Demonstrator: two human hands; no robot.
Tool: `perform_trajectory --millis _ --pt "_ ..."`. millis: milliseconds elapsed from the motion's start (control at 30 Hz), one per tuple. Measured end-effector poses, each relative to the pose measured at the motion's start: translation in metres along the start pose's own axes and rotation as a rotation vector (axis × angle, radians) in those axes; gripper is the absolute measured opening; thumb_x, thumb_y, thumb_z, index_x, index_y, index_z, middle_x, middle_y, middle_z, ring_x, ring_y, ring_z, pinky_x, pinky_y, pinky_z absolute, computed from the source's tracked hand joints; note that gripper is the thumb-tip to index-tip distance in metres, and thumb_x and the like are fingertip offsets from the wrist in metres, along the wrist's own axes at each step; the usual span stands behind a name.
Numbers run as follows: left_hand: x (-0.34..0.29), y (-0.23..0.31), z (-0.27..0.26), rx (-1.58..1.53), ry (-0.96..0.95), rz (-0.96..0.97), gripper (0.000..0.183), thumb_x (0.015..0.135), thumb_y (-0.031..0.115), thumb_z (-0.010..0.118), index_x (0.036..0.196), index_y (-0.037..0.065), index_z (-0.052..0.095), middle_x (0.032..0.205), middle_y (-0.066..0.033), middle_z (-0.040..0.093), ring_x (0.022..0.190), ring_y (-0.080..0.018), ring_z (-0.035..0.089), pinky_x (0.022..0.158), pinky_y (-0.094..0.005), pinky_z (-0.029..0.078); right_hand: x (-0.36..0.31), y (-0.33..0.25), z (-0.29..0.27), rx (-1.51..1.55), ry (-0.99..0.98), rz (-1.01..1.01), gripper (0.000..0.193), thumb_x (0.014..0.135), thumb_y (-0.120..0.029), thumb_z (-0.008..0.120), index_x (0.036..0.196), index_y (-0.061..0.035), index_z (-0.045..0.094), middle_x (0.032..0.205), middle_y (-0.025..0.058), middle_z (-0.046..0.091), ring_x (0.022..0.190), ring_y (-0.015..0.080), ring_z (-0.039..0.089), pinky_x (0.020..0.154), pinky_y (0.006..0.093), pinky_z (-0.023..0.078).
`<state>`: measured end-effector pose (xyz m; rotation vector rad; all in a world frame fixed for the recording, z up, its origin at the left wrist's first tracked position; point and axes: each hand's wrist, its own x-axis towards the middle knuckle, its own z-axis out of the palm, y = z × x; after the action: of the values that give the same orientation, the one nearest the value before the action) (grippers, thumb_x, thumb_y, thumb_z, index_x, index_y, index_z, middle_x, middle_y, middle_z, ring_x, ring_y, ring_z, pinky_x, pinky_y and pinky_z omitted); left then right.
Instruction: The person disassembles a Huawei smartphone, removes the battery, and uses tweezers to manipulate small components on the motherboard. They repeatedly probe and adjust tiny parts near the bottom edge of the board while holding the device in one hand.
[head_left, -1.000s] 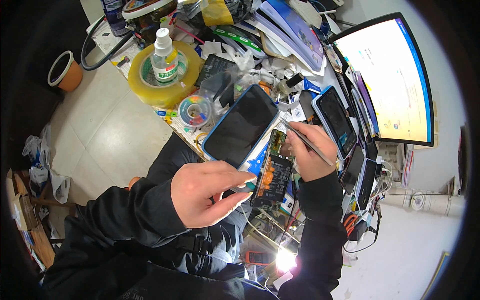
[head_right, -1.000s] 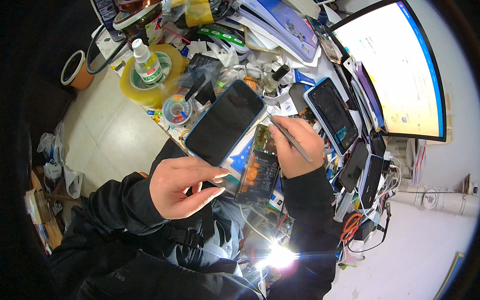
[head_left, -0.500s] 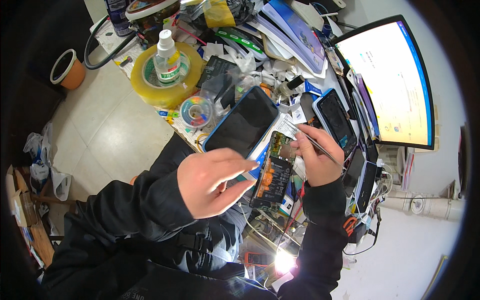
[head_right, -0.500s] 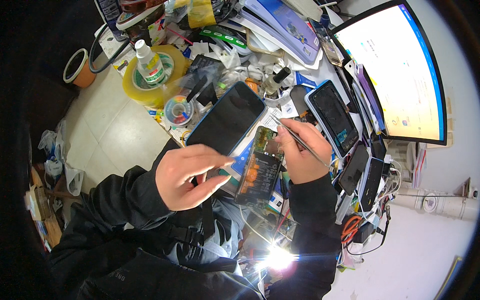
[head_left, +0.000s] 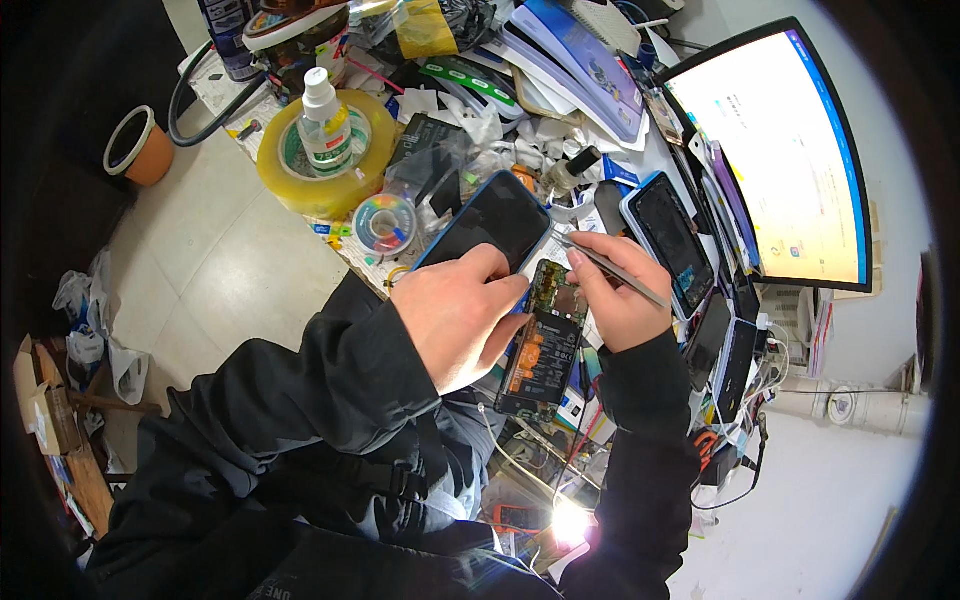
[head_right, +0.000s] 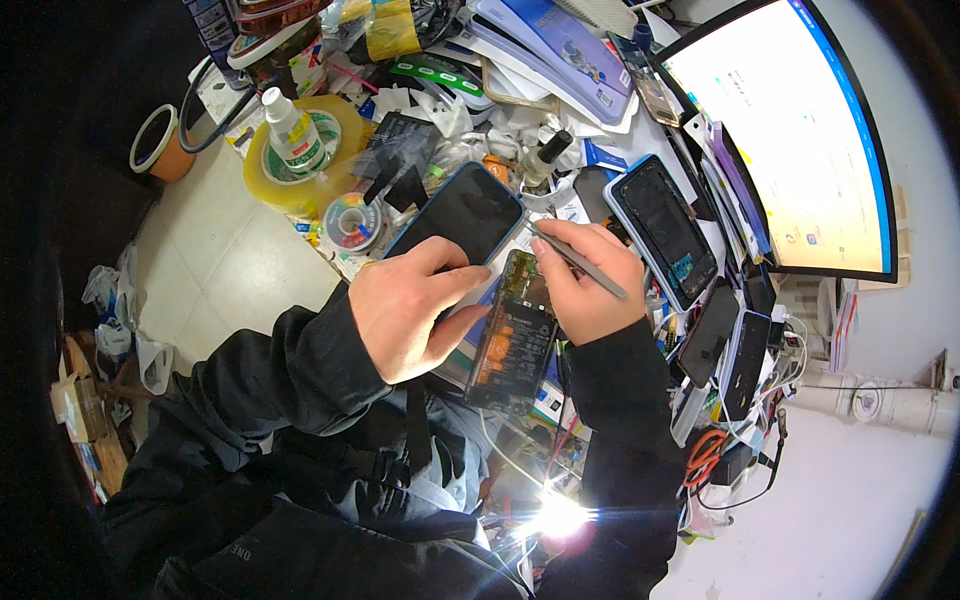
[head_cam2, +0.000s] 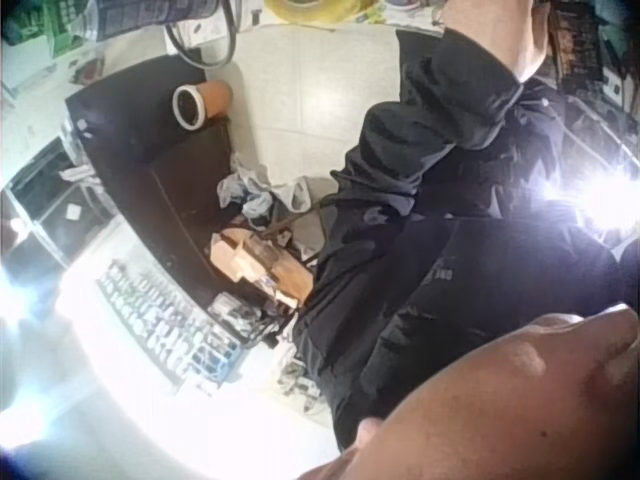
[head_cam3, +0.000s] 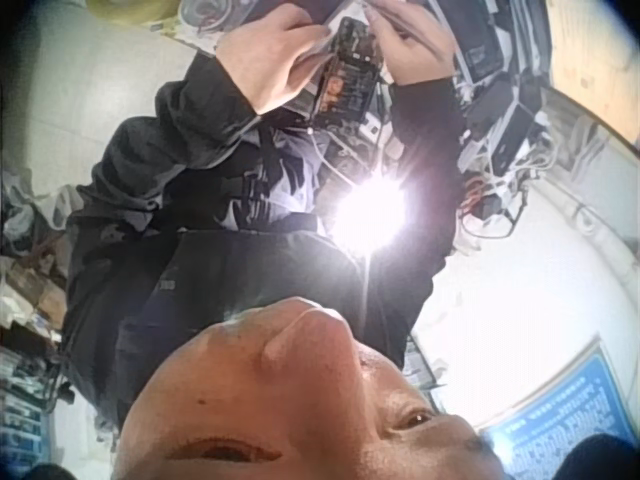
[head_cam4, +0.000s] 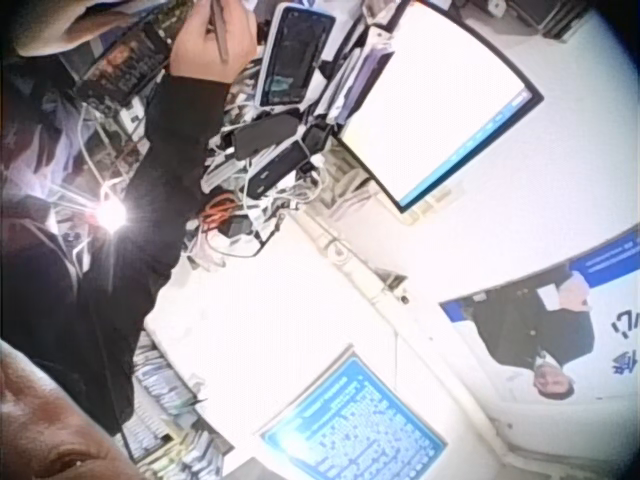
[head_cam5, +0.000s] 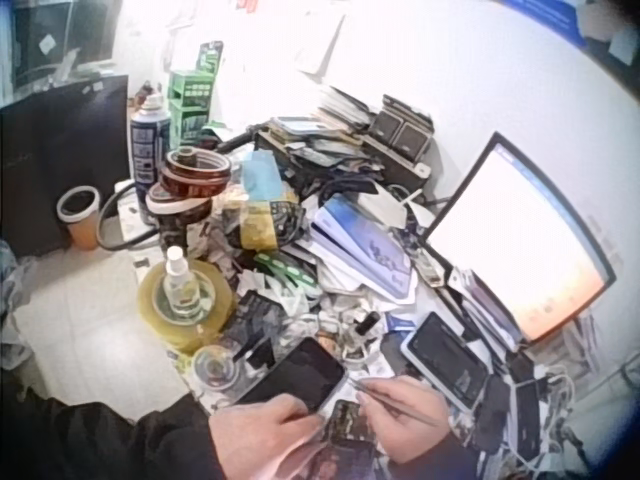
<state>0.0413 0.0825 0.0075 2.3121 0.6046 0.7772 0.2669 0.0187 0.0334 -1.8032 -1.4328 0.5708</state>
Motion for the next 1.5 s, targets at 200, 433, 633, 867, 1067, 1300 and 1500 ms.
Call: perform_trajectory --millis 200,433,633,867,1067,1300,1500 --pt "0.002 -0.001 0.000 -0.036 0.057 0.004 0.031 0.084 0.010 0.080 0.112 0.003 0.070 0.102 -0.0103 0.064 0.076 -0.0286 0.068 0.065 -0.0362 0.055 0.001 -0.006 -0.006 -0.104 -0.010 -0.135 0.017 0.091 -0.001 0.070 0.107 0.0037 0.073 0.093 0.0118 0.069 0.080 0.0187 0.071 0.071 0.0272 0.054" --pt "0.019 0.004 0.007 -0.056 0.246 0.078 0.023 0.084 0.009 0.079 0.106 0.004 0.073 0.096 -0.0095 0.070 0.074 -0.0280 0.066 0.065 -0.0370 0.054 -0.056 -0.053 -0.013 -0.330 0.143 -0.401 0.025 0.080 0.002 0.080 0.105 -0.0005 0.076 0.098 0.0139 0.071 0.082 0.0270 0.070 0.073 0.0321 0.056" --pt "0.013 0.013 0.004 -0.294 0.104 -0.035 0.007 0.086 0.010 0.079 0.091 0.005 0.079 0.066 -0.0060 0.068 0.062 -0.0231 0.060 0.057 -0.0350 0.046 -0.088 -0.073 -0.019 -0.156 0.203 -0.286 0.024 0.081 0.009 0.074 0.104 0.0058 0.073 0.097 0.0141 0.073 0.085 0.0252 0.070 0.074 0.0301 0.055" --pt "-0.008 0.032 -0.012 -0.435 -0.122 -0.024 0.011 0.085 0.010 0.081 0.096 0.006 0.081 0.077 -0.0077 0.075 0.065 -0.0183 0.064 0.064 -0.0319 0.047 -0.111 -0.085 -0.014 0.143 0.093 0.121 0.022 0.097 -0.006 0.061 0.115 0.0033 0.071 0.103 0.0092 0.065 0.071 0.0086 0.054 0.066 0.0244 0.045" --pt "-0.014 0.043 -0.007 -0.491 -0.130 -0.036 0.010 0.086 0.007 0.080 0.096 0.005 0.080 0.080 -0.0084 0.076 0.064 -0.0192 0.065 0.064 -0.0312 0.049 -0.114 -0.079 -0.008 0.021 0.098 0.010 0.023 0.086 0.005 0.073 0.108 0.0011 0.075 0.099 0.0089 0.067 0.070 0.0084 0.060 0.060 0.0217 0.045" --pt "-0.017 0.048 -0.001 -0.493 -0.173 -0.055 0.010 0.086 0.006 0.078 0.096 0.004 0.080 0.079 -0.0100 0.075 0.066 -0.0212 0.067 0.064 -0.0320 0.050 -0.123 -0.071 -0.006 -0.106 0.140 -0.084 0.023 0.084 0.004 0.074 0.107 0.0013 0.075 0.094 0.0094 0.066 0.069 0.0137 0.063 0.058 0.0243 0.048" --pt "-0.018 0.045 -0.001 -0.501 -0.192 0.017 0.012 0.086 0.001 0.076 0.098 0.002 0.079 0.078 -0.0116 0.075 0.063 -0.0214 0.066 0.062 -0.0331 0.048 -0.125 -0.062 -0.011 -0.315 0.276 -0.229 0.023 0.078 0.003 0.076 0.100 0.0004 0.074 0.089 0.0096 0.065 0.064 0.0173 0.061 0.055 0.0289 0.049"
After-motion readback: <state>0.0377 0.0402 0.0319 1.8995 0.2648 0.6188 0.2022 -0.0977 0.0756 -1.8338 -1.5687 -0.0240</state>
